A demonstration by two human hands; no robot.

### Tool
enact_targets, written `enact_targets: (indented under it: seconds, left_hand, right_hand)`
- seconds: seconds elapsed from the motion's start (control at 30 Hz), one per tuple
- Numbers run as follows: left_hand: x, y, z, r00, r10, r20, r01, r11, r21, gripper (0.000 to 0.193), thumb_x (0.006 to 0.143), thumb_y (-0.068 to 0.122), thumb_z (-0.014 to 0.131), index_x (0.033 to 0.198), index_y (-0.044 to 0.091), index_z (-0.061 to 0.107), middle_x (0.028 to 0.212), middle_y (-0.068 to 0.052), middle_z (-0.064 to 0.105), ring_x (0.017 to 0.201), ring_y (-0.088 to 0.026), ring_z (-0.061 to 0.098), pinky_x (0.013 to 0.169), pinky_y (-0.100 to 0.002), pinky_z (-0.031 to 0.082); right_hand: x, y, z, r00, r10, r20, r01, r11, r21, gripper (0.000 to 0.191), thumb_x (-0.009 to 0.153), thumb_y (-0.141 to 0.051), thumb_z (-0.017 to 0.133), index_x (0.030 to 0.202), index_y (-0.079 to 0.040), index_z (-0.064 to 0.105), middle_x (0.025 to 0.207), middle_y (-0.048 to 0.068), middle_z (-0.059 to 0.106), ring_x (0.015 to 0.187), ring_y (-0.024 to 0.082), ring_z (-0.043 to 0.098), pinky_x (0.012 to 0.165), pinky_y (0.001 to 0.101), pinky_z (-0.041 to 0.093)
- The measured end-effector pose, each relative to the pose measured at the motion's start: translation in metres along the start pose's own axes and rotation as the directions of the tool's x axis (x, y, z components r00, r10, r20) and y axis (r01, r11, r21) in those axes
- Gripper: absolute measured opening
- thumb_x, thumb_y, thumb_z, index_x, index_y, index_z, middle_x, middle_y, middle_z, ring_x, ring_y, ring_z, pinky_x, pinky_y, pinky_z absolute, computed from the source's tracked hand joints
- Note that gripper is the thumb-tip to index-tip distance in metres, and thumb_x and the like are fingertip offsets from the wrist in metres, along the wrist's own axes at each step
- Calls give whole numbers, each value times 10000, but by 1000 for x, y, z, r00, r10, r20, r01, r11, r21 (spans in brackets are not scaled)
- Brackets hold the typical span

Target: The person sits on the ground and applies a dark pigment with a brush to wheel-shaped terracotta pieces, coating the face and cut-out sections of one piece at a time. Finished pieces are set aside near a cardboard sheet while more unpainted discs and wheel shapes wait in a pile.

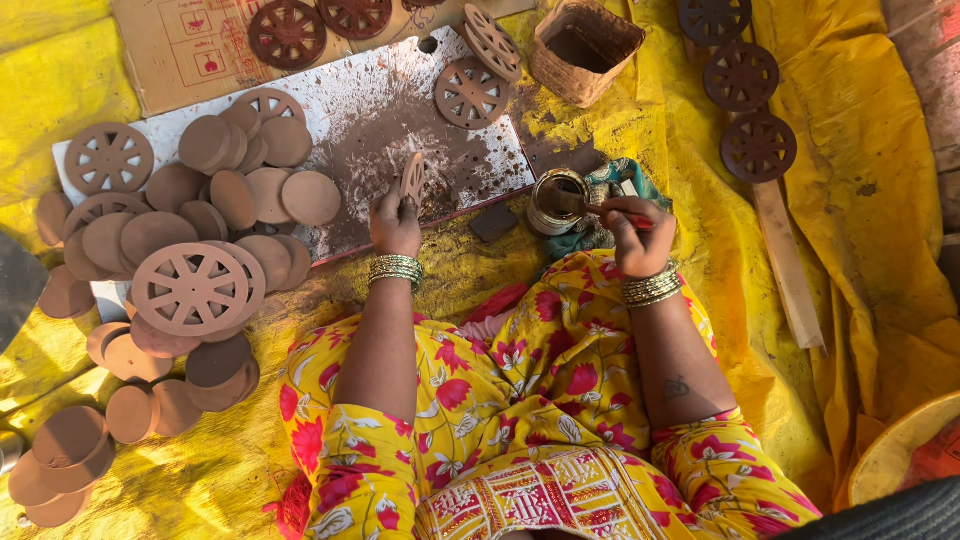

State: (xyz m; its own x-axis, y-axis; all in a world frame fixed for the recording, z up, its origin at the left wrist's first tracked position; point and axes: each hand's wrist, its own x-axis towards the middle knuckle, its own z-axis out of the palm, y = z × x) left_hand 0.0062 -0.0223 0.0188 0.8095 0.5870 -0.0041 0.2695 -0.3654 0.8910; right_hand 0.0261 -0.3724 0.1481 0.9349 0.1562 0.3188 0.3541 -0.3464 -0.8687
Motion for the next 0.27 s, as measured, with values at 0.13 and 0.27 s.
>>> enact_targets:
  seconds: [0.13, 0.27]
  left_hand:
    - [0, -1, 2, 1000, 16, -22, -17, 1000, -24, 385, 973, 86, 639, 1357, 113, 663, 1218, -123, 605, 981, -234, 692, 832, -351, 585]
    - [1, -2, 0, 1000, 2, -11, -2, 1000, 1, 388, 978, 91, 635, 1364, 124, 663, 1226, -123, 602, 992, -240, 695, 851, -346, 582]
  right_hand:
    - [-2, 4, 1, 1000, 20, 5, -20, 996, -87, 185, 918, -65, 619, 1006, 34, 748, 835, 123, 730, 770, 177, 705, 728, 296, 552]
    - [-2, 9, 2, 999, 31, -25, -30, 1000, 5, 186, 938, -83, 624, 1020, 37, 740, 853, 123, 726, 782, 180, 696, 739, 292, 554]
